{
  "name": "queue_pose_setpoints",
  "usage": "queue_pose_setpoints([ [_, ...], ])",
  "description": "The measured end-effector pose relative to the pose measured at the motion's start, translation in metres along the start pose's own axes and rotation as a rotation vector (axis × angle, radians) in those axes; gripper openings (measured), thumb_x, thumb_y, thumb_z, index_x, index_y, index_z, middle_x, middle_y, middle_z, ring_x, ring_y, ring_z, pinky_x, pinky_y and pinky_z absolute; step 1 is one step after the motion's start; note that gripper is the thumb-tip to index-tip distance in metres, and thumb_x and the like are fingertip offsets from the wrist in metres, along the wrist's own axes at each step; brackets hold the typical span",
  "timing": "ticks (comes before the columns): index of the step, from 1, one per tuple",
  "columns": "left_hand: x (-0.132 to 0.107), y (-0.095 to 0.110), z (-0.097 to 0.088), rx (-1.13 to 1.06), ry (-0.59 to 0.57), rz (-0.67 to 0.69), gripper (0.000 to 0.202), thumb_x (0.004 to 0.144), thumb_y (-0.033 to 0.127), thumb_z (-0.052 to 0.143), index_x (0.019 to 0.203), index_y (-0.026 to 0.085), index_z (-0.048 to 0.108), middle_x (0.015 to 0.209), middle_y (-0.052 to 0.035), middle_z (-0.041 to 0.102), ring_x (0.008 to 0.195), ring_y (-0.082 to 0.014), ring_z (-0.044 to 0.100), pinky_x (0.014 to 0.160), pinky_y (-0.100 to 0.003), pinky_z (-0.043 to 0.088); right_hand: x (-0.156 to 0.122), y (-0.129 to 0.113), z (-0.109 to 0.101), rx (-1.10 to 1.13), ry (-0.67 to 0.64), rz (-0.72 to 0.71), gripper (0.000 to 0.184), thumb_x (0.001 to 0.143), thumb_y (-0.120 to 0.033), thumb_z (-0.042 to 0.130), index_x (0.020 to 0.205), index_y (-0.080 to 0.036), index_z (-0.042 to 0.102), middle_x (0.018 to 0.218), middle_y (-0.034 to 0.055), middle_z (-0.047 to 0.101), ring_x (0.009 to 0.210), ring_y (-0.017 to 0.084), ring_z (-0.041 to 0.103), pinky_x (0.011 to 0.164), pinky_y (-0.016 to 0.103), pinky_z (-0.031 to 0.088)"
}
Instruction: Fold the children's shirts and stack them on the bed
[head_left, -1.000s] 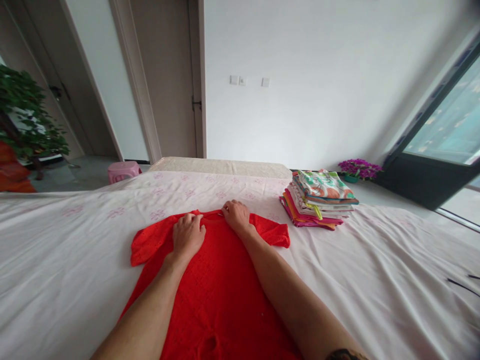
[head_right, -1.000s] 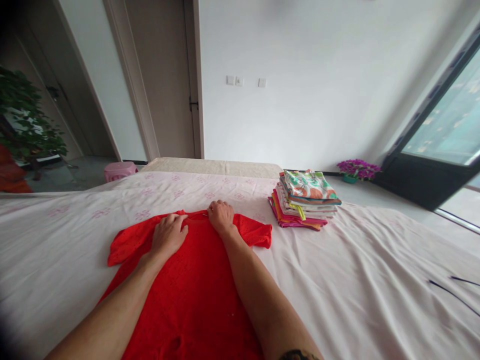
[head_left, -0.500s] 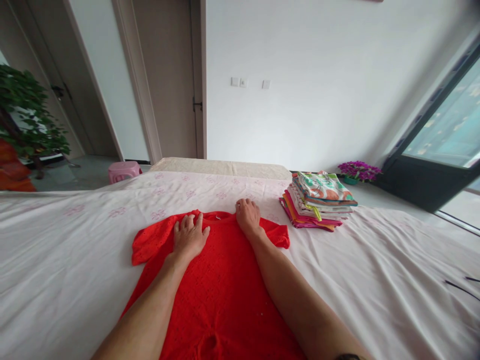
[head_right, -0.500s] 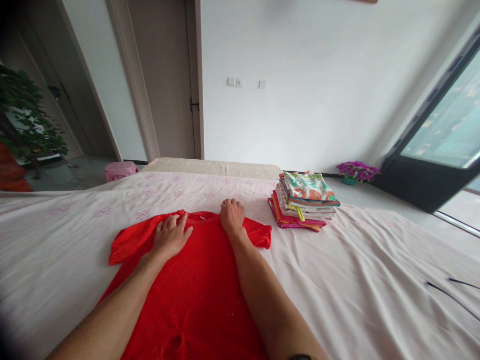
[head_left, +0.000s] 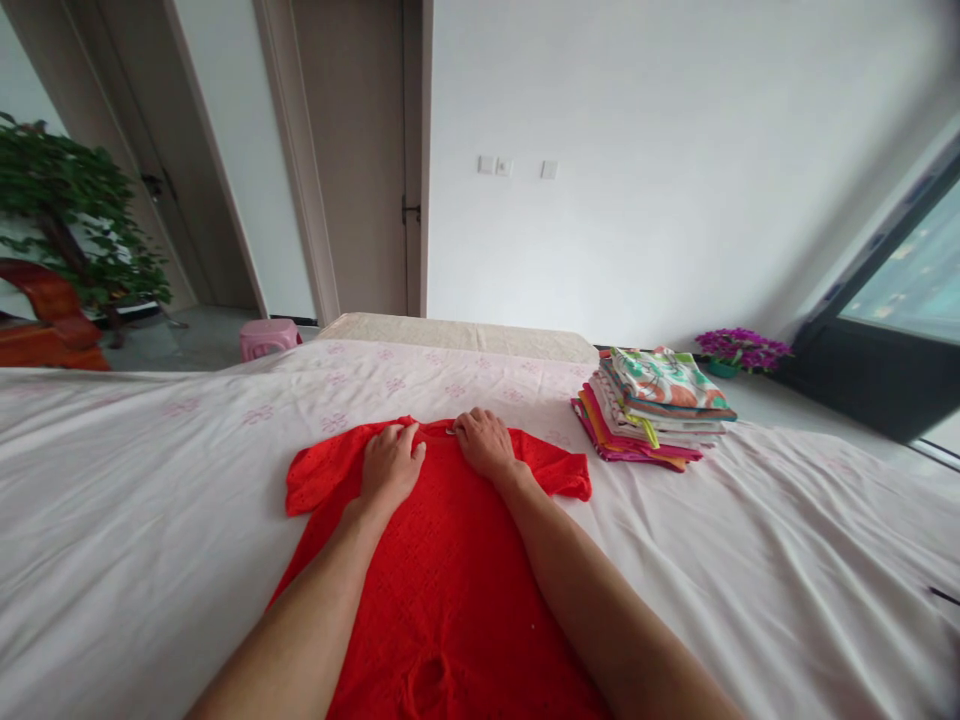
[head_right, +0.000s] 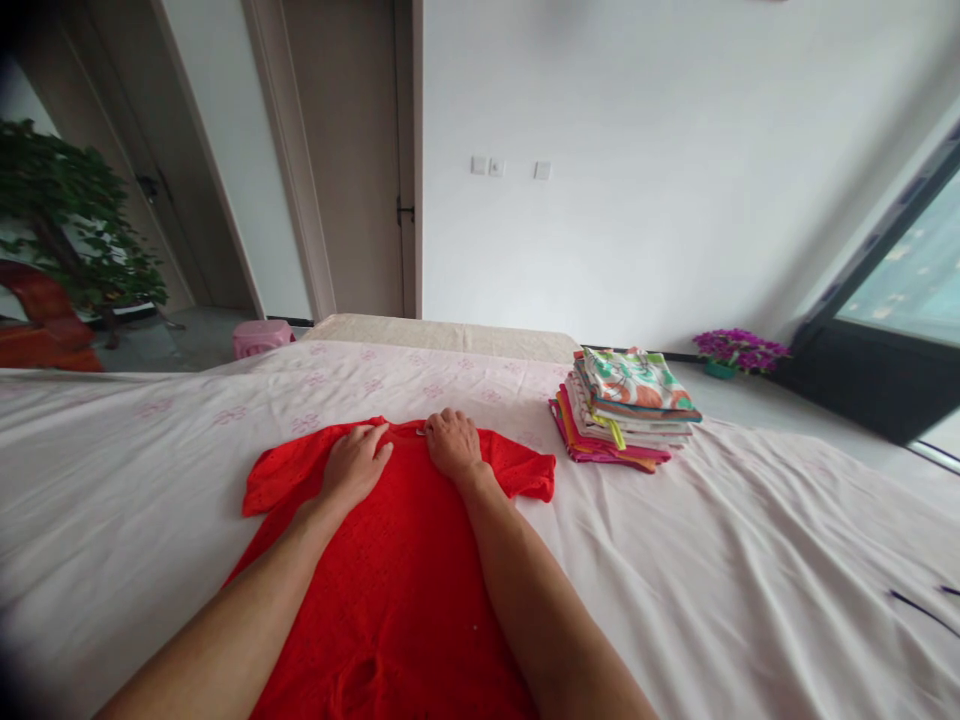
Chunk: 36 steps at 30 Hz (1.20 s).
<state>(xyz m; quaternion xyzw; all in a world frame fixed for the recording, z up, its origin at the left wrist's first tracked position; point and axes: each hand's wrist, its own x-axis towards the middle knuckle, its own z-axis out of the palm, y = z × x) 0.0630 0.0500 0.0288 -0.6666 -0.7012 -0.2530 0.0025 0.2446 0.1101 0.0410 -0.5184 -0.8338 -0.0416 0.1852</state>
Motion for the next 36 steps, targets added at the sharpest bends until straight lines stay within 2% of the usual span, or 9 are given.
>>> queue_pose_setpoints([
  [3,0.006,-0.005,-0.020,-0.179,0.110,-0.083,0.041,0.091,0.023,0.043,0.128,0.017,0.059,0.129,-0.0123,0.063,0.121,-0.0211,0.057,0.104,-0.033,0.042,-0.001,0.001,-0.003,0.008,-0.017,0.002,0.026,0.101,-0.031,0.039,0.104,-0.026,0.065,0.106,0.0054,0.061,0.099,0.020,0.052,0.085,0.031,0.035],
  [6,0.014,-0.028,-0.049,-0.173,0.204,-0.218,0.040,0.087,0.019,0.043,0.121,0.022,0.064,0.123,-0.0098,0.066,0.112,-0.0226,0.062,0.096,-0.034,0.047,-0.001,0.001,-0.005,0.015,-0.028,0.005,0.026,0.101,-0.030,0.039,0.105,-0.025,0.065,0.107,0.0060,0.062,0.100,0.020,0.053,0.085,0.031,0.035],
  [11,0.019,-0.103,-0.080,0.052,-0.068,-0.405,0.030,0.075,0.035,0.059,0.099,0.024,0.072,0.105,-0.0128,0.071,0.099,-0.0325,0.066,0.084,-0.041,0.049,-0.001,0.000,-0.005,0.024,-0.017,0.009,0.026,0.100,-0.030,0.040,0.104,-0.025,0.066,0.106,0.0064,0.062,0.100,0.020,0.054,0.084,0.030,0.036],
  [15,0.013,-0.143,-0.082,0.007,-0.161,-0.310,0.024,0.065,0.040,0.065,0.082,0.023,0.069,0.087,-0.0058,0.071,0.093,-0.0279,0.066,0.085,-0.035,0.048,0.000,0.000,-0.004,0.017,-0.028,0.017,0.027,0.101,-0.029,0.039,0.104,-0.025,0.066,0.107,0.0072,0.063,0.101,0.020,0.054,0.085,0.031,0.036],
  [20,0.001,-0.144,-0.085,-0.681,-0.104,-0.244,0.031,0.074,0.050,0.062,0.083,0.020,0.060,0.073,0.0028,0.064,0.071,-0.0160,0.061,0.065,-0.024,0.046,0.000,0.000,-0.002,0.018,-0.015,0.017,0.028,0.101,-0.030,0.039,0.105,-0.025,0.066,0.107,0.0075,0.063,0.102,0.021,0.054,0.086,0.031,0.036],
  [25,0.002,-0.133,-0.081,-1.094,-0.096,-0.386,0.041,0.064,0.050,0.074,0.087,0.021,0.057,0.074,0.0046,0.066,0.067,-0.0139,0.063,0.064,-0.024,0.049,0.000,0.000,-0.003,0.018,-0.017,0.012,0.028,0.100,-0.030,0.039,0.105,-0.025,0.066,0.107,0.0077,0.063,0.101,0.020,0.054,0.085,0.031,0.036],
  [29,0.005,-0.135,-0.084,-1.106,-0.128,-0.549,0.047,0.055,0.044,0.079,0.091,0.019,0.060,0.078,-0.0005,0.070,0.074,-0.0186,0.068,0.070,-0.029,0.053,0.000,0.001,-0.004,0.010,-0.035,0.018,0.027,0.100,-0.028,0.040,0.105,-0.025,0.066,0.108,0.0076,0.063,0.102,0.020,0.054,0.085,0.031,0.037],
  [32,0.003,-0.145,-0.092,-1.031,-0.170,-0.543,0.054,0.057,0.039,0.078,0.104,0.019,0.062,0.083,-0.0033,0.073,0.078,-0.0202,0.069,0.071,-0.030,0.054,0.000,0.001,-0.004,0.012,-0.034,0.016,0.027,0.100,-0.028,0.040,0.104,-0.025,0.066,0.108,0.0075,0.063,0.102,0.020,0.054,0.085,0.031,0.037],
  [36,0.000,-0.162,-0.095,-0.481,-0.149,-0.473,0.051,0.065,0.033,0.069,0.113,0.018,0.064,0.090,-0.0064,0.073,0.081,-0.0236,0.070,0.071,-0.032,0.053,0.001,0.002,-0.003,0.028,-0.017,0.000,0.027,0.099,-0.028,0.040,0.102,-0.025,0.067,0.107,0.0072,0.063,0.102,0.021,0.054,0.086,0.031,0.037],
])
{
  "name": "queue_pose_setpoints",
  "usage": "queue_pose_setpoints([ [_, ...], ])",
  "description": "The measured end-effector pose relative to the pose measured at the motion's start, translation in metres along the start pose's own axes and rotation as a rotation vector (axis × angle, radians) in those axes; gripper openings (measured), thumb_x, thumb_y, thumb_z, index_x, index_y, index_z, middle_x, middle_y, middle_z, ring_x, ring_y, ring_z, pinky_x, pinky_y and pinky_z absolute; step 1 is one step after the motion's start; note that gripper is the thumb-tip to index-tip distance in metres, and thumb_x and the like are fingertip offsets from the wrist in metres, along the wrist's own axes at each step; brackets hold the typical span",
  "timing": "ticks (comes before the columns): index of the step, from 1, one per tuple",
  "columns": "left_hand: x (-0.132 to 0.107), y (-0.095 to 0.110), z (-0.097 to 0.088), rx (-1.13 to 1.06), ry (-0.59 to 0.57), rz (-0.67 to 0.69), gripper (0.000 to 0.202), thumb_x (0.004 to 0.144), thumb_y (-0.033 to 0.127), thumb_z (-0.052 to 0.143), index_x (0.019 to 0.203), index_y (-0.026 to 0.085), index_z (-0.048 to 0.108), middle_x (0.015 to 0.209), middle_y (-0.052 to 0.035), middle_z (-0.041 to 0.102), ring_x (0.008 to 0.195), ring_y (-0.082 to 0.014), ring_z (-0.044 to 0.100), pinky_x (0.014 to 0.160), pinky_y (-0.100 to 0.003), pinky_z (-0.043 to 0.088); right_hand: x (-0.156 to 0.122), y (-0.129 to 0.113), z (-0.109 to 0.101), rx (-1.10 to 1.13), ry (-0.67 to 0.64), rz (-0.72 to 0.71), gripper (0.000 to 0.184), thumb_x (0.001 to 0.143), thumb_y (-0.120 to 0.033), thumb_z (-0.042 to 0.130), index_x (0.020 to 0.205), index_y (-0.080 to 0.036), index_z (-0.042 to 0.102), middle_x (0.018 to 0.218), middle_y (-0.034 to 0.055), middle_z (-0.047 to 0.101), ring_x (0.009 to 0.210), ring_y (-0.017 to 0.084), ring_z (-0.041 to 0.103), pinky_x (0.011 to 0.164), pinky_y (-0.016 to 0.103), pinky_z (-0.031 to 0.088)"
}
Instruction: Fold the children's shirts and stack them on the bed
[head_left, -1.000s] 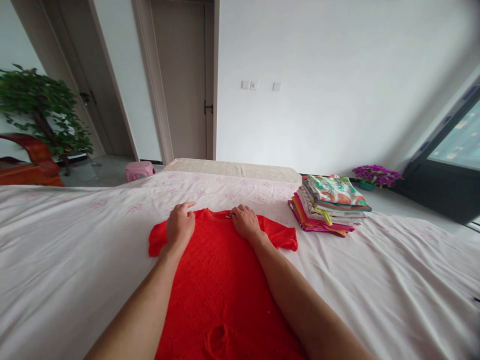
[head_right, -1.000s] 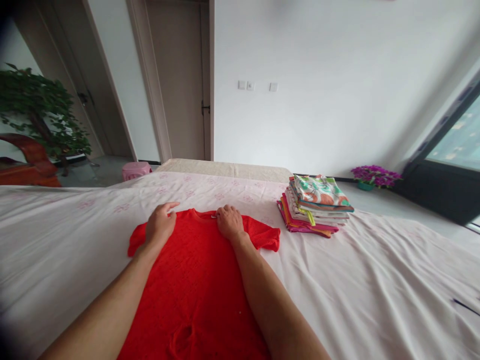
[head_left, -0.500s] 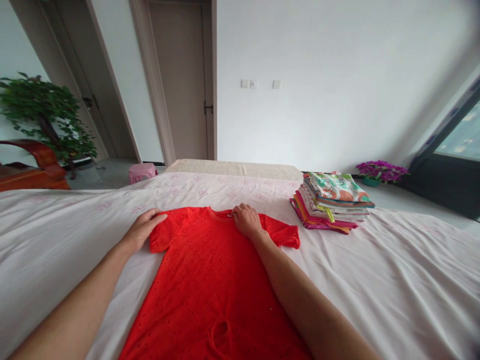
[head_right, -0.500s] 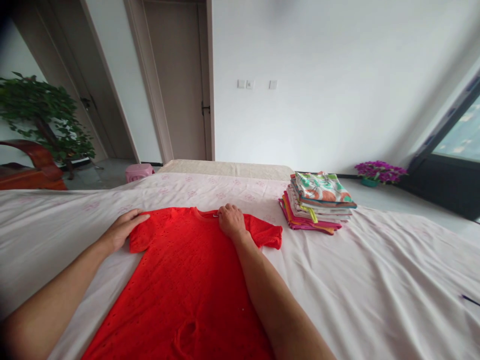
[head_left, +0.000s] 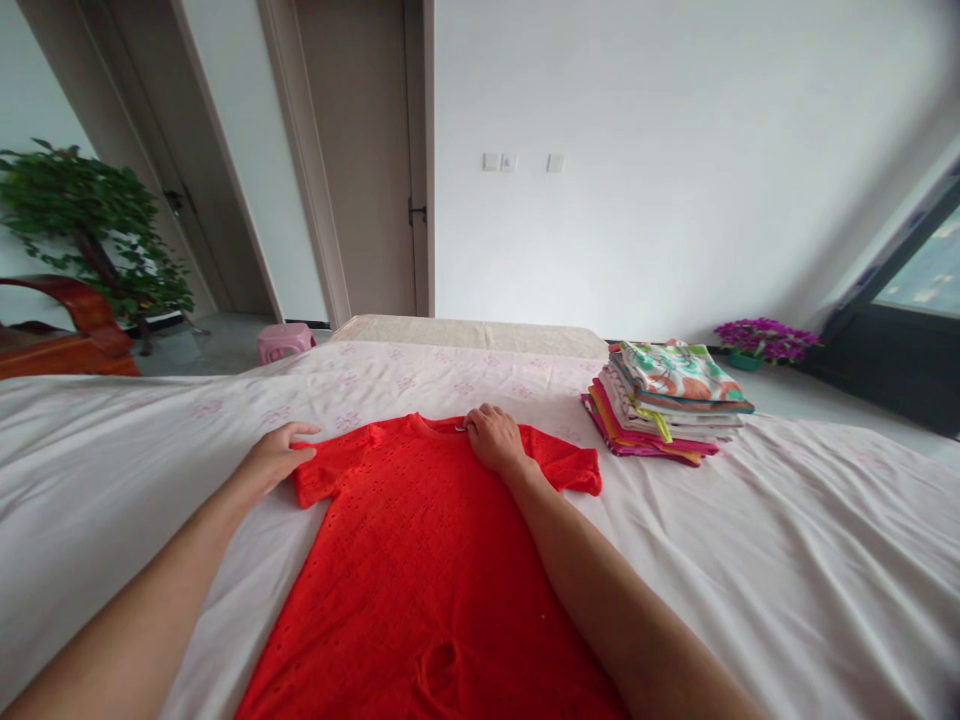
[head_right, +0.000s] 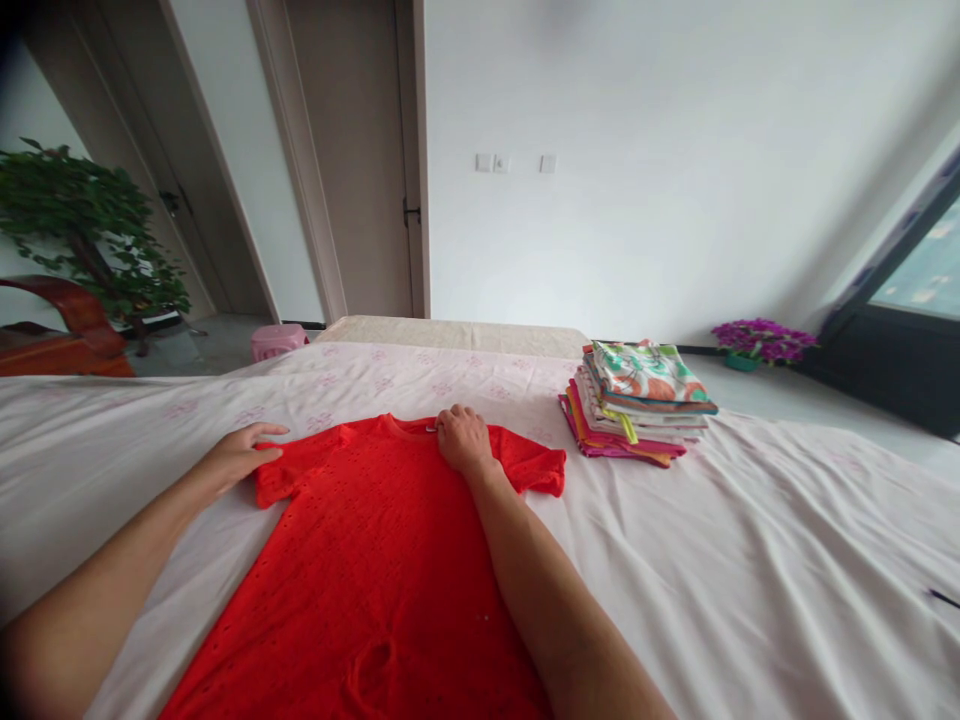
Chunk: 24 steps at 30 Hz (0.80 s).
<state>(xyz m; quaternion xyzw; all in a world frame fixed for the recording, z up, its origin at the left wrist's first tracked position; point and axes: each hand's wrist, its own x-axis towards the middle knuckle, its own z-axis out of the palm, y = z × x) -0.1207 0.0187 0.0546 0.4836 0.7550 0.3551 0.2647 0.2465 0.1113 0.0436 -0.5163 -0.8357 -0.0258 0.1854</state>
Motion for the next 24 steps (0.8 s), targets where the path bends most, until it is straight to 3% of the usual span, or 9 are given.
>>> queue_pose_setpoints([
  [4,0.000,0.005,0.002,0.616,0.115,0.020,0.038,0.078,0.037,0.056,0.110,0.021,0.068,0.111,-0.0136,0.071,0.097,-0.0309,0.067,0.080,-0.038,0.050,0.000,-0.001,0.000,-0.003,-0.003,0.006,0.026,0.099,-0.028,0.040,0.102,-0.025,0.066,0.106,0.0072,0.063,0.100,0.021,0.054,0.085,0.031,0.037],
  [7,-0.009,0.035,0.013,0.843,0.180,0.118,0.044,0.084,0.042,0.048,0.118,0.019,0.066,0.123,-0.0185,0.065,0.106,-0.0363,0.064,0.085,-0.044,0.048,-0.001,-0.002,0.000,-0.012,-0.008,0.015,0.027,0.099,-0.028,0.040,0.104,-0.024,0.066,0.106,0.0076,0.063,0.101,0.021,0.054,0.085,0.031,0.037],
  [10,-0.018,0.075,0.037,0.782,0.080,0.263,0.041,0.090,0.040,0.039,0.111,0.020,0.068,0.117,-0.0160,0.069,0.103,-0.0315,0.066,0.085,-0.040,0.048,-0.001,-0.002,0.000,-0.005,-0.005,0.022,0.028,0.100,-0.029,0.039,0.105,-0.025,0.066,0.108,0.0074,0.063,0.104,0.021,0.054,0.087,0.031,0.037],
  [14,-0.023,0.111,0.089,0.638,-0.134,0.429,0.039,0.093,0.037,0.036,0.106,0.022,0.070,0.111,-0.0114,0.073,0.104,-0.0241,0.066,0.089,-0.032,0.046,0.000,-0.002,-0.001,0.001,-0.004,0.016,0.026,0.099,-0.029,0.041,0.104,-0.024,0.066,0.108,0.0070,0.063,0.102,0.021,0.054,0.086,0.031,0.038],
  [16,-0.023,0.113,0.118,0.623,-0.146,0.441,0.042,0.094,0.038,0.035,0.118,0.020,0.066,0.123,-0.0125,0.069,0.116,-0.0235,0.062,0.097,-0.033,0.043,0.000,-0.001,-0.001,-0.003,-0.005,0.006,0.025,0.098,-0.028,0.042,0.104,-0.024,0.066,0.108,0.0067,0.063,0.101,0.021,0.055,0.085,0.031,0.039],
  [19,-0.025,0.103,0.148,0.657,-0.080,0.389,0.055,0.095,0.042,0.037,0.140,0.016,0.050,0.147,-0.0185,0.049,0.138,-0.0311,0.042,0.110,-0.049,0.031,0.001,0.000,-0.002,0.000,-0.012,-0.004,0.025,0.098,-0.026,0.042,0.104,-0.023,0.065,0.107,0.0069,0.063,0.101,0.020,0.055,0.086,0.031,0.039],
  [21,-0.027,0.093,0.157,0.718,-0.019,0.374,0.062,0.095,0.047,0.035,0.149,0.016,0.040,0.157,-0.0185,0.035,0.146,-0.0345,0.029,0.113,-0.058,0.022,0.001,0.000,-0.001,0.009,-0.011,0.000,0.025,0.098,-0.025,0.041,0.105,-0.022,0.065,0.107,0.0072,0.062,0.101,0.020,0.054,0.088,0.031,0.040],
  [24,-0.029,0.082,0.160,0.797,0.012,0.386,0.066,0.096,0.053,0.028,0.153,0.020,0.032,0.160,-0.0148,0.029,0.148,-0.0329,0.024,0.115,-0.057,0.020,0.000,0.002,0.001,0.041,0.023,0.011,0.024,0.097,-0.022,0.041,0.106,-0.021,0.064,0.109,0.0078,0.060,0.102,0.020,0.054,0.089,0.030,0.040],
])
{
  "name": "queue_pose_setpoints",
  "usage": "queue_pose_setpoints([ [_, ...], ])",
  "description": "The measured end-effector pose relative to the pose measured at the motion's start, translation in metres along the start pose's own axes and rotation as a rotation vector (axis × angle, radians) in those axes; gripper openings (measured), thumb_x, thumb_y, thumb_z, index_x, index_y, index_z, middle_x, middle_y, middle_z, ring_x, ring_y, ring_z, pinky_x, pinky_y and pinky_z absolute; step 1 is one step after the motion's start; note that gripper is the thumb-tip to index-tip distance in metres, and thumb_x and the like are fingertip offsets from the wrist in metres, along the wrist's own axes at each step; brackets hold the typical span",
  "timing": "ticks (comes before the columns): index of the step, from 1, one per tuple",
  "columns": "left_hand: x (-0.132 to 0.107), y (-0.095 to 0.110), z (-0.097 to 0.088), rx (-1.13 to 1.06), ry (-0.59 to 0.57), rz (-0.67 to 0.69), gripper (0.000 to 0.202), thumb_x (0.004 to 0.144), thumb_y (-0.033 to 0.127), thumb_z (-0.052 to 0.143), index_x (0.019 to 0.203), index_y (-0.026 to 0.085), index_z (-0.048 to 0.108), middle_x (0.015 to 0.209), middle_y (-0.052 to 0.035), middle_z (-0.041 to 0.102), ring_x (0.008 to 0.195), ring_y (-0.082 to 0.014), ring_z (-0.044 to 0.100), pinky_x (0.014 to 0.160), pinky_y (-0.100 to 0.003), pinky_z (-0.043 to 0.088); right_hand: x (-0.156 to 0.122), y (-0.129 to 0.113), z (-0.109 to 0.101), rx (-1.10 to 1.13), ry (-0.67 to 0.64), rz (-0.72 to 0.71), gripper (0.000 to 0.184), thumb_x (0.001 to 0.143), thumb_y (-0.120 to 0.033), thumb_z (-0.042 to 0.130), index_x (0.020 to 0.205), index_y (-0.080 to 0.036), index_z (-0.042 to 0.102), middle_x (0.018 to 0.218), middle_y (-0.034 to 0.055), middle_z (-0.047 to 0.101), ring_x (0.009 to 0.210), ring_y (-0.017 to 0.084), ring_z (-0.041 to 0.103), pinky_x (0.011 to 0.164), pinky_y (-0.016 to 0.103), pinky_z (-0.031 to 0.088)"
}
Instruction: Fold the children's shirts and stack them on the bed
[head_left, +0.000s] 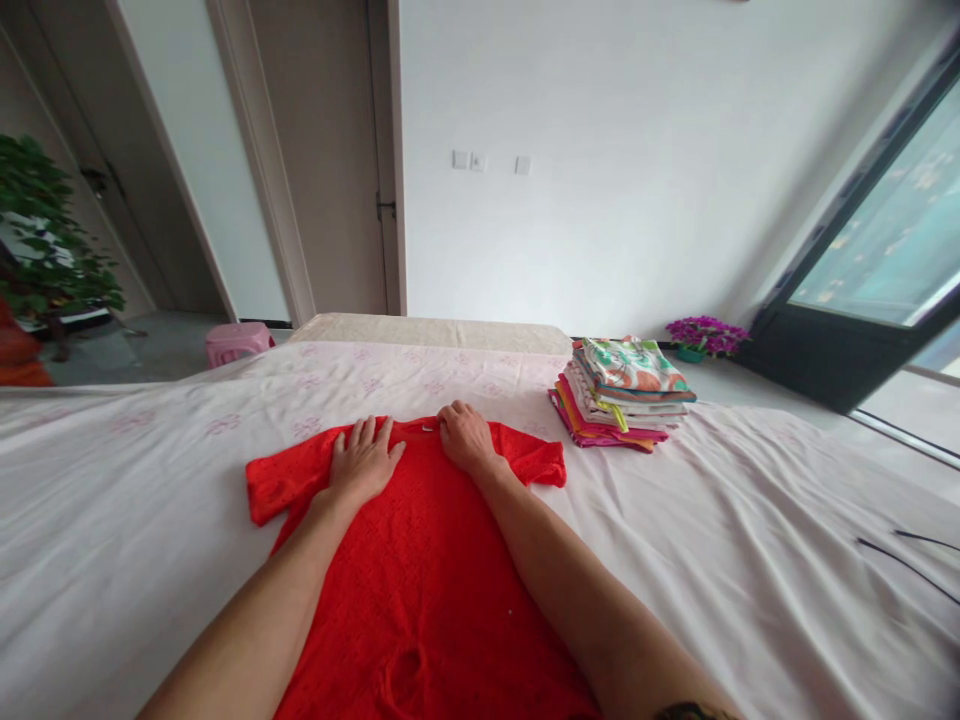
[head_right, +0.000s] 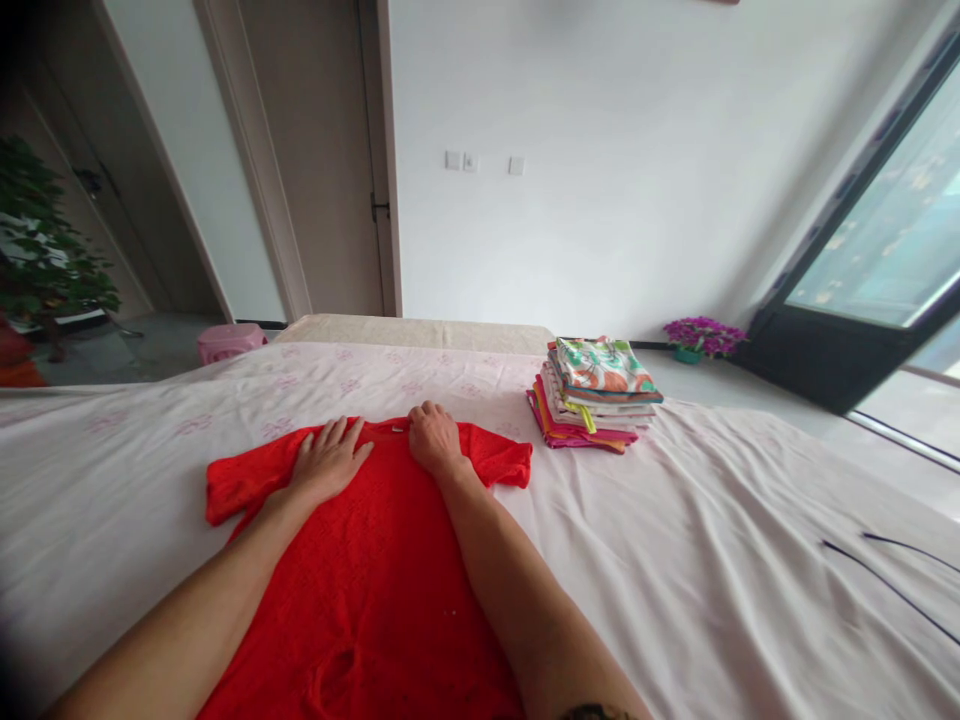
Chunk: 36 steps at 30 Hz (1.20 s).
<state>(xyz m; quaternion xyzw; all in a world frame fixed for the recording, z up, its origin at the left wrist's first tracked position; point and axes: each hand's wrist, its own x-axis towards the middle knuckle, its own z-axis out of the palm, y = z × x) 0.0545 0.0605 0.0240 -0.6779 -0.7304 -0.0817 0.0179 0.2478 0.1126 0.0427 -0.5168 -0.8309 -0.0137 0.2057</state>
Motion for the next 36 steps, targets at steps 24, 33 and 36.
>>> queue_pose_setpoints([
  [24,0.000,-0.004,0.010,0.036,0.163,-0.053,0.068,0.094,0.047,0.036,0.144,0.002,0.043,0.151,-0.0261,0.040,0.140,-0.0356,0.038,0.112,-0.050,0.030,-0.045,0.085,-0.041,-0.179,-0.342,0.271,0.061,0.101,-0.049,0.019,0.153,-0.019,0.032,0.160,0.0118,0.027,0.148,0.026,0.022,0.116,0.047,0.016],
  [33,-0.004,0.000,-0.002,-0.115,0.150,0.417,0.054,0.097,0.039,0.036,0.143,0.013,0.049,0.152,-0.0114,0.045,0.144,-0.0229,0.034,0.119,-0.037,0.024,-0.010,0.052,-0.035,-0.129,-0.171,0.233,0.051,0.098,-0.036,0.034,0.144,-0.020,0.047,0.149,0.0106,0.047,0.135,0.026,0.041,0.109,0.038,0.031],
  [36,-0.002,-0.001,0.000,-0.126,0.052,0.431,0.060,0.097,0.049,0.035,0.146,0.017,0.045,0.154,-0.0105,0.042,0.146,-0.0255,0.032,0.119,-0.042,0.024,-0.009,0.042,-0.018,-0.092,-0.257,0.171,0.064,0.099,-0.050,0.029,0.154,-0.017,0.030,0.160,0.0108,0.028,0.147,0.027,0.022,0.116,0.044,0.019],
])
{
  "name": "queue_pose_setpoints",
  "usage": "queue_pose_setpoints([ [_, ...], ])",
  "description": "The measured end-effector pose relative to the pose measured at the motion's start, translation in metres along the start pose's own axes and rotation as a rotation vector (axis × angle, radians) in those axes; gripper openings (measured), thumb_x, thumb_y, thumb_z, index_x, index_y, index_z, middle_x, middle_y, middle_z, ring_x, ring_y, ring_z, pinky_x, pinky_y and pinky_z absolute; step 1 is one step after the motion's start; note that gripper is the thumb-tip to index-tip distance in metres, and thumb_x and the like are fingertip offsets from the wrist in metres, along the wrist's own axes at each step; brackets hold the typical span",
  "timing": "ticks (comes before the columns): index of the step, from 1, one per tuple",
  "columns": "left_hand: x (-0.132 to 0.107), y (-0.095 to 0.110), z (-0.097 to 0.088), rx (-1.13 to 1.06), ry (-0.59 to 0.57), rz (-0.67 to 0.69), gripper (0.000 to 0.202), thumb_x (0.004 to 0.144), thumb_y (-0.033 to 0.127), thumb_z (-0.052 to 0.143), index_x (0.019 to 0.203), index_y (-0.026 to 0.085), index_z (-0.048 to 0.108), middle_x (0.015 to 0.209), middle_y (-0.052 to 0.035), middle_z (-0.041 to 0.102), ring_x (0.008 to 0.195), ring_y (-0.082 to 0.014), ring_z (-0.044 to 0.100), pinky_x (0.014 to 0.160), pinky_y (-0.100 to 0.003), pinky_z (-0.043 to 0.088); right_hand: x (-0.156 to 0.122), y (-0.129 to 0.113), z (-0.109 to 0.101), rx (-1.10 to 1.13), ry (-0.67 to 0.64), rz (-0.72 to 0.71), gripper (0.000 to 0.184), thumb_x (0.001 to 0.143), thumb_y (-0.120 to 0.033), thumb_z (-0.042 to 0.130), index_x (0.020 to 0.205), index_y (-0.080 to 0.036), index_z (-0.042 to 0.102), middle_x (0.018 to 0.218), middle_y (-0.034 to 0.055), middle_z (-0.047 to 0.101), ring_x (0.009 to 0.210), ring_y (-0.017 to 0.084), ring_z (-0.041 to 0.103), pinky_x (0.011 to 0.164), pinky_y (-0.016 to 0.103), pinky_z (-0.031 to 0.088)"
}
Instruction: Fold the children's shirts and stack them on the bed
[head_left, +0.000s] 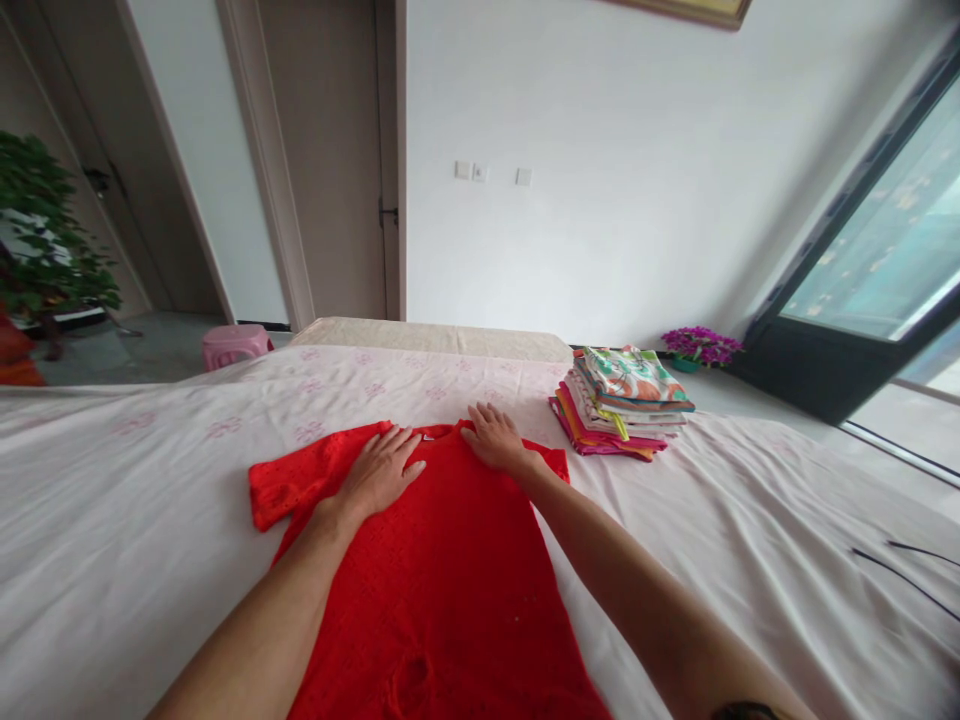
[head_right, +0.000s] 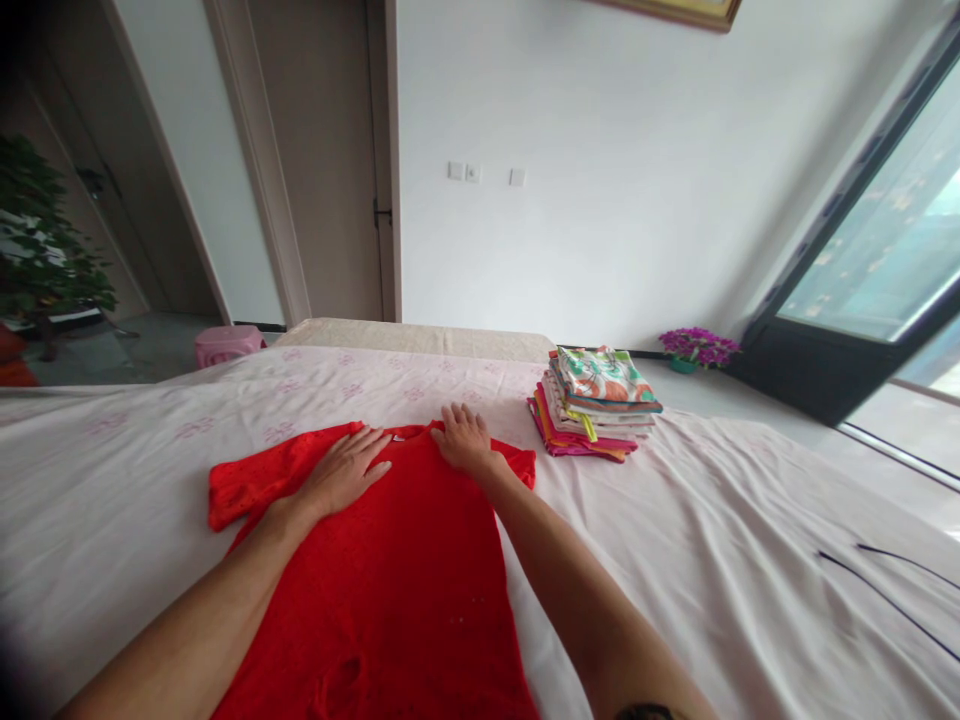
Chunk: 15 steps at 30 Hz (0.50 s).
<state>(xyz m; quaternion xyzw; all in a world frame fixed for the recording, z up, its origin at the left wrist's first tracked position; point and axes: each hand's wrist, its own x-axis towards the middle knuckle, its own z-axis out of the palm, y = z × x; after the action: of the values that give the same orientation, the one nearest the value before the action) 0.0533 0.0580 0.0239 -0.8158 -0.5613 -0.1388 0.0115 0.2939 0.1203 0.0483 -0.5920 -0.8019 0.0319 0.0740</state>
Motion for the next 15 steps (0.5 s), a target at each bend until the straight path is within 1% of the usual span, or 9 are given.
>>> queue_pose_setpoints([
  [2,0.000,-0.001,0.001,0.009,-0.027,-0.026,0.063,0.097,0.051,0.035,0.149,0.018,0.041,0.158,-0.0098,0.036,0.148,-0.0273,0.026,0.119,-0.044,0.022,0.000,-0.001,0.009,0.001,-0.068,-0.025,0.068,0.099,-0.055,0.022,0.156,-0.016,0.025,0.163,0.0101,0.021,0.149,0.026,0.015,0.118,0.046,0.012],
  [4,0.001,-0.001,0.002,0.020,-0.047,-0.052,0.063,0.096,0.052,0.035,0.151,0.020,0.038,0.160,-0.0088,0.032,0.149,-0.0283,0.023,0.119,-0.046,0.020,0.000,0.003,0.013,-0.007,-0.097,-0.015,0.069,0.100,-0.057,0.017,0.156,-0.017,0.023,0.163,0.0092,0.019,0.150,0.025,0.013,0.119,0.048,0.009],
  [7,0.000,0.001,0.001,0.033,-0.058,-0.096,0.063,0.096,0.053,0.035,0.151,0.022,0.038,0.161,-0.0085,0.030,0.150,-0.0293,0.020,0.119,-0.048,0.018,-0.001,0.010,0.010,-0.032,-0.105,0.032,0.068,0.100,-0.055,0.015,0.156,-0.017,0.024,0.163,0.0092,0.020,0.150,0.025,0.013,0.119,0.051,0.007],
  [9,0.000,0.003,0.000,0.039,-0.051,-0.114,0.062,0.096,0.053,0.035,0.151,0.024,0.039,0.161,-0.0087,0.029,0.150,-0.0295,0.019,0.118,-0.049,0.017,-0.002,0.009,0.002,-0.065,-0.097,0.090,0.068,0.100,-0.053,0.017,0.155,-0.014,0.027,0.162,0.0121,0.021,0.150,0.026,0.013,0.119,0.053,0.004],
  [11,-0.001,0.004,0.000,0.041,-0.046,-0.123,0.062,0.096,0.053,0.036,0.150,0.025,0.039,0.161,-0.0091,0.028,0.150,-0.0297,0.019,0.118,-0.049,0.017,-0.006,0.000,-0.007,-0.099,-0.057,0.128,0.068,0.100,-0.051,0.022,0.154,-0.010,0.027,0.162,0.0154,0.019,0.151,0.028,0.009,0.119,0.053,0.002],
  [12,-0.001,0.004,0.000,0.040,-0.045,-0.127,0.062,0.096,0.054,0.035,0.150,0.025,0.040,0.161,-0.0095,0.028,0.150,-0.0298,0.019,0.118,-0.050,0.017,-0.008,-0.007,-0.011,-0.106,-0.026,0.114,0.068,0.100,-0.049,0.025,0.154,-0.009,0.026,0.162,0.0160,0.018,0.151,0.028,0.008,0.119,0.053,0.001],
  [13,-0.001,0.004,0.001,0.038,-0.045,-0.132,0.062,0.096,0.055,0.035,0.150,0.025,0.040,0.161,-0.0101,0.028,0.150,-0.0300,0.019,0.118,-0.051,0.017,-0.011,-0.017,-0.014,-0.102,0.007,0.076,0.068,0.100,-0.048,0.027,0.155,-0.009,0.025,0.162,0.0157,0.018,0.151,0.027,0.007,0.119,0.051,0.002],
  [15,0.000,0.004,0.002,0.036,-0.042,-0.146,0.062,0.096,0.056,0.034,0.149,0.026,0.042,0.161,-0.0113,0.028,0.150,-0.0304,0.019,0.118,-0.053,0.016,-0.018,-0.038,-0.018,-0.062,0.053,-0.053,0.066,0.100,-0.047,0.027,0.155,-0.012,0.025,0.162,0.0132,0.020,0.151,0.025,0.009,0.120,0.048,0.006],
])
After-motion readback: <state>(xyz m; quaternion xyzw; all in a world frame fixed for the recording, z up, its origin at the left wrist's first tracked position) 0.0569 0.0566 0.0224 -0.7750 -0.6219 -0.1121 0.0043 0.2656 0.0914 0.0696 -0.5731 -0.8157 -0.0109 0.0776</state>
